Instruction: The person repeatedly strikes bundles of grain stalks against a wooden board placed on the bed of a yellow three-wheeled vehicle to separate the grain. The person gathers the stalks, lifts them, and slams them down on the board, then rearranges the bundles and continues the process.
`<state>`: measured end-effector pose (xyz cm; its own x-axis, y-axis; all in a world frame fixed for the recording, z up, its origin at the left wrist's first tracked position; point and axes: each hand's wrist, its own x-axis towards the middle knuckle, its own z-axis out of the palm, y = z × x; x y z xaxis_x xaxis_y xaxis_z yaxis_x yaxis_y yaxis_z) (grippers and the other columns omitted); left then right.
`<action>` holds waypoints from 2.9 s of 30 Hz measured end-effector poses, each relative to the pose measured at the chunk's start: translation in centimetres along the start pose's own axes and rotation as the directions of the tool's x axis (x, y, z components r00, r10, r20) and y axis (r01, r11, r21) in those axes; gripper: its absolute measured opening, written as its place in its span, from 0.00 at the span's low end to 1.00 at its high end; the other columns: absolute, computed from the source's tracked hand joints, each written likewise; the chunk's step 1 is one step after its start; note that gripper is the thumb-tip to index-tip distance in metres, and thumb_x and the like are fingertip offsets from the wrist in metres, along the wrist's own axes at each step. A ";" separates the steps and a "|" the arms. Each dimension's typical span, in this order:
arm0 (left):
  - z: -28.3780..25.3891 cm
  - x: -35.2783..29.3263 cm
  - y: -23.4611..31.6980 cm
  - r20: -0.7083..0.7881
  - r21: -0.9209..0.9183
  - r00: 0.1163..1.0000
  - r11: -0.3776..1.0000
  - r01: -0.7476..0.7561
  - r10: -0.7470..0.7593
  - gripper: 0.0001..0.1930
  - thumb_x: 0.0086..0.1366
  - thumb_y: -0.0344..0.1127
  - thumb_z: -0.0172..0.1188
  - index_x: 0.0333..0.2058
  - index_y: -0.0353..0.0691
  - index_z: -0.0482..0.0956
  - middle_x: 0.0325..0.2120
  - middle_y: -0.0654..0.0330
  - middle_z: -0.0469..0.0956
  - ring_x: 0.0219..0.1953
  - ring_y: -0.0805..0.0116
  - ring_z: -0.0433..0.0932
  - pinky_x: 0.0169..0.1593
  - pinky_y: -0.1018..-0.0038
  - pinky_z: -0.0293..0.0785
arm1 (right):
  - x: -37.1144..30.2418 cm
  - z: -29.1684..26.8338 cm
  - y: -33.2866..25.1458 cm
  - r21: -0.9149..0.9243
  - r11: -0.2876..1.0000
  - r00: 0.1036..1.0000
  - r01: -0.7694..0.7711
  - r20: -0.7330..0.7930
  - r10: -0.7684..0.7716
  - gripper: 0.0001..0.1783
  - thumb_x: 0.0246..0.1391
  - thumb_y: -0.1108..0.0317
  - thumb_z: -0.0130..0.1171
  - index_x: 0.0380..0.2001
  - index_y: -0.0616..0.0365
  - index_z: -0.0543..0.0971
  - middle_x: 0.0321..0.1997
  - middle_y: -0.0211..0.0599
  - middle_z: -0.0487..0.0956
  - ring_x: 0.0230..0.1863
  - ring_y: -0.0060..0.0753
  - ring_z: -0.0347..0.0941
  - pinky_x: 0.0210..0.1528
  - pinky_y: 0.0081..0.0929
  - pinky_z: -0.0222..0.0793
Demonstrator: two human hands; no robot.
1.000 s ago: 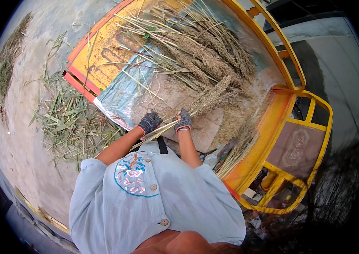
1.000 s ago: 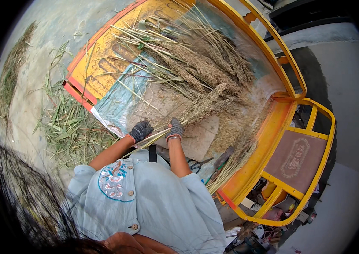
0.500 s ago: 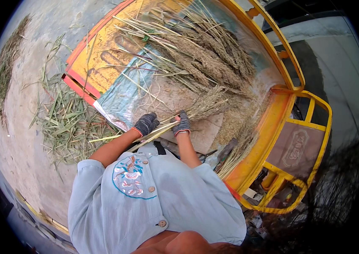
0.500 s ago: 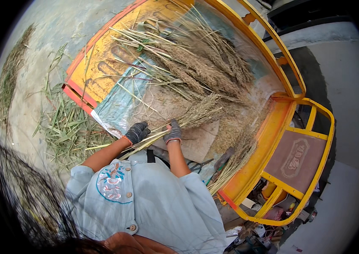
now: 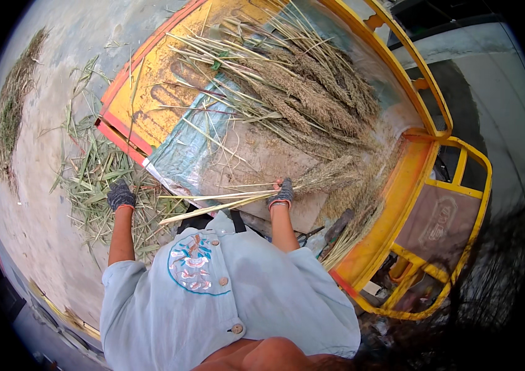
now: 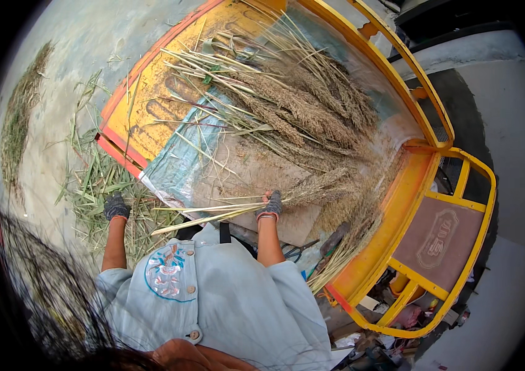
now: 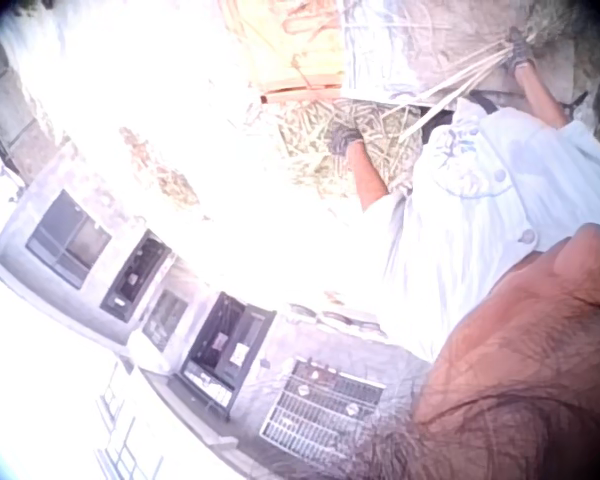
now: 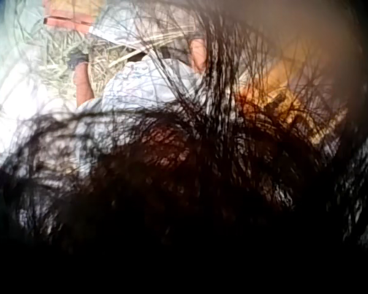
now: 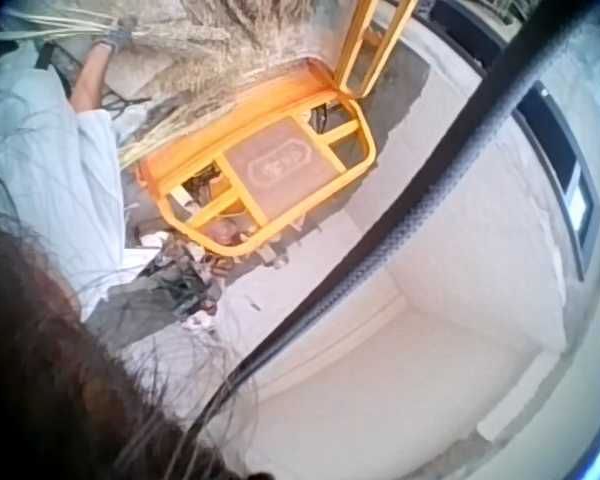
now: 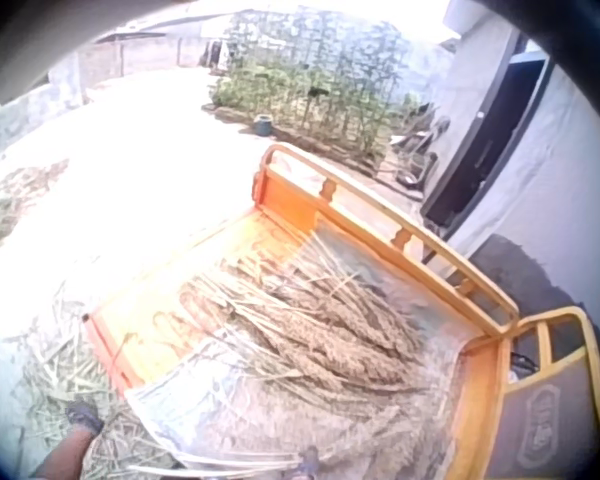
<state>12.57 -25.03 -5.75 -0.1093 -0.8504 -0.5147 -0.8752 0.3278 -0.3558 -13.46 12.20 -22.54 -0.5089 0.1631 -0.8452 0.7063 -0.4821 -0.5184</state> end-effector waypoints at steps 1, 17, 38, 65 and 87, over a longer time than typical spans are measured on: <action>1.4 1.2 -0.6 -0.067 -0.016 0.993 0.995 -0.094 0.093 0.28 0.51 0.46 0.56 0.50 0.40 0.65 0.49 0.47 0.65 0.50 0.51 0.65 0.53 0.63 0.61 | -0.8 0.5 0.0 -0.011 0.999 0.998 -0.034 -0.053 0.033 0.14 0.52 0.56 0.46 0.21 0.53 0.68 0.18 0.28 0.66 0.12 0.22 0.55 0.13 0.25 0.53; 7.7 -2.1 19.3 -0.055 -0.341 0.419 0.377 -0.861 0.906 0.15 0.48 0.40 0.60 0.33 0.36 0.75 0.30 0.50 0.76 0.34 0.54 0.75 0.39 0.66 0.70 | -3.6 -8.3 -30.7 -0.050 0.967 0.855 0.248 -0.457 -0.243 0.14 0.45 0.63 0.57 0.27 0.60 0.66 0.13 0.34 0.65 0.10 0.28 0.59 0.10 0.25 0.54; 17.0 -2.9 10.2 0.337 -0.473 0.693 0.751 -0.460 0.637 0.08 0.53 0.38 0.58 0.27 0.39 0.76 0.20 0.62 0.76 0.21 0.69 0.74 0.24 0.72 0.69 | 5.8 -33.4 -26.0 -0.876 0.255 0.809 -0.410 -0.478 -0.342 0.36 0.40 0.40 0.53 0.48 0.54 0.70 0.55 0.47 0.65 0.53 0.49 0.64 0.49 0.47 0.63; 9.0 -0.9 20.8 -0.369 -0.386 0.613 0.485 -0.785 0.698 0.10 0.48 0.38 0.59 0.25 0.38 0.76 0.23 0.50 0.76 0.29 0.52 0.74 0.34 0.64 0.69 | -1.2 -26.2 -12.8 -0.983 0.179 0.796 -0.045 -0.144 -0.587 0.16 0.36 0.58 0.62 0.20 0.60 0.72 0.18 0.40 0.73 0.22 0.40 0.69 0.28 0.35 0.64; -5.1 10.4 43.3 0.002 0.284 0.455 0.436 -0.854 0.890 0.12 0.56 0.37 0.46 0.38 0.48 0.74 0.35 0.57 0.76 0.41 0.59 0.74 0.45 0.60 0.66 | -9.6 -19.6 -2.9 -0.944 0.298 0.969 -0.142 -0.194 -0.155 0.17 0.37 0.56 0.61 0.20 0.61 0.75 0.14 0.38 0.73 0.17 0.31 0.68 0.24 0.29 0.64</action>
<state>-28.87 -21.73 -22.53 -0.8277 -0.0945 -0.5531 -0.1548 0.9859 0.0631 -1.05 28.89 -15.48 -0.5066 0.4000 -0.7638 0.7472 0.6456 -0.1576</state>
